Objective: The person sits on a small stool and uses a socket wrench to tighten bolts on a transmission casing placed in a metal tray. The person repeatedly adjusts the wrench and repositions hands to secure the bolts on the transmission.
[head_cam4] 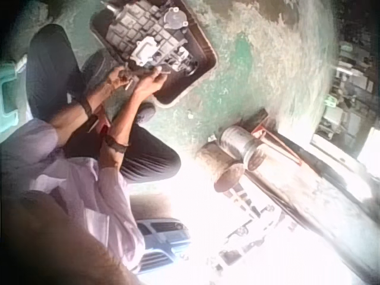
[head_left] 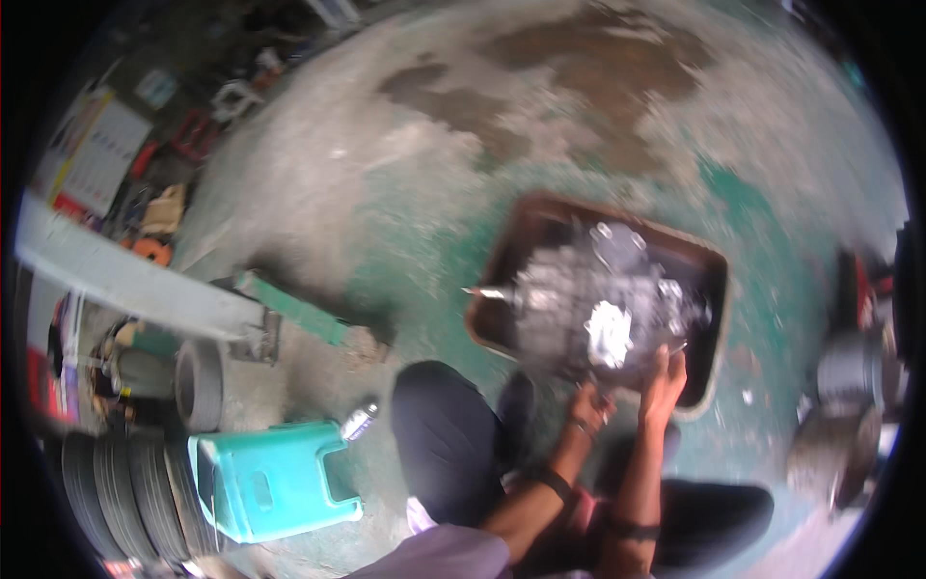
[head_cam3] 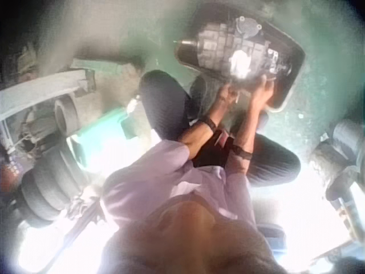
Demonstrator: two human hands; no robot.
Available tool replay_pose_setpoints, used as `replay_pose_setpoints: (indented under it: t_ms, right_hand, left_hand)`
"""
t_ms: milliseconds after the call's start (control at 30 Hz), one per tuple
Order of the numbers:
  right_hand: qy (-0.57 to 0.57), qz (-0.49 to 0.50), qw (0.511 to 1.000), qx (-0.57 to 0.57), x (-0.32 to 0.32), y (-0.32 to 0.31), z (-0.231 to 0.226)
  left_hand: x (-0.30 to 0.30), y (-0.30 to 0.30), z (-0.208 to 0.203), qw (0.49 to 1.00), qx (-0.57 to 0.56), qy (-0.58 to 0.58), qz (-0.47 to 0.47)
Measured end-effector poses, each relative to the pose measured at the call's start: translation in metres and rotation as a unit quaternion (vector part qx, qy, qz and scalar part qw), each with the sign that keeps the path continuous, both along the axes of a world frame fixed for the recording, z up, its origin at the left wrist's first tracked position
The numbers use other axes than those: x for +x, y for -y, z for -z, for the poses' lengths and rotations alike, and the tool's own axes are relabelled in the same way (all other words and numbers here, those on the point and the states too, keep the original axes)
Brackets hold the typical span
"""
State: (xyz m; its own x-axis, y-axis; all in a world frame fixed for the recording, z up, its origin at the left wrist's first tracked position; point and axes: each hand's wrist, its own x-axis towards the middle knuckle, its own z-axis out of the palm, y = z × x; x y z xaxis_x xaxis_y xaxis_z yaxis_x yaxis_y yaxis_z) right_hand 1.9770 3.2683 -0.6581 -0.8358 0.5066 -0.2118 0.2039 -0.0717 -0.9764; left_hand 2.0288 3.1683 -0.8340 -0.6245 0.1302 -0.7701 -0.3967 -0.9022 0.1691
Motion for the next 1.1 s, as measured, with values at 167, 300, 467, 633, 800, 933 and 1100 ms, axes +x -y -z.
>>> replay_pose_setpoints:
  t_ms: [167, 300, 467, 633, 800, 933, 1100]
  right_hand:
    - [0.113, 0.227, 0.929, -0.269, 0.064, -0.041, 0.078]
    - [0.119, 0.271, 0.844, -0.447, 0.099, -0.019, 0.122]
    - [0.135, 0.298, 0.789, -0.521, 0.116, -0.003, 0.147]
    - [0.143, 0.295, 0.745, -0.581, 0.123, 0.001, 0.160]
    - [0.155, 0.279, 0.725, -0.610, 0.131, 0.011, 0.171]
    - [0.161, 0.266, 0.698, -0.645, 0.139, 0.016, 0.173]
    - [0.163, 0.265, 0.702, -0.640, 0.139, 0.017, 0.172]
  left_hand:
    - [-0.006, 0.030, -0.032, 0.972, -0.194, 0.030, 0.131]
    - [-0.020, 0.042, -0.060, 0.931, -0.314, 0.018, 0.184]
    - [-0.036, 0.044, -0.061, 0.855, -0.438, -0.062, 0.270]
    - [-0.056, 0.032, -0.055, 0.736, -0.571, -0.117, 0.344]
    - [-0.058, 0.022, -0.069, 0.631, -0.664, -0.141, 0.375]
    - [-0.065, 0.012, -0.077, 0.580, -0.691, -0.135, 0.410]
    - [-0.068, 0.017, -0.068, 0.549, -0.700, -0.166, 0.425]
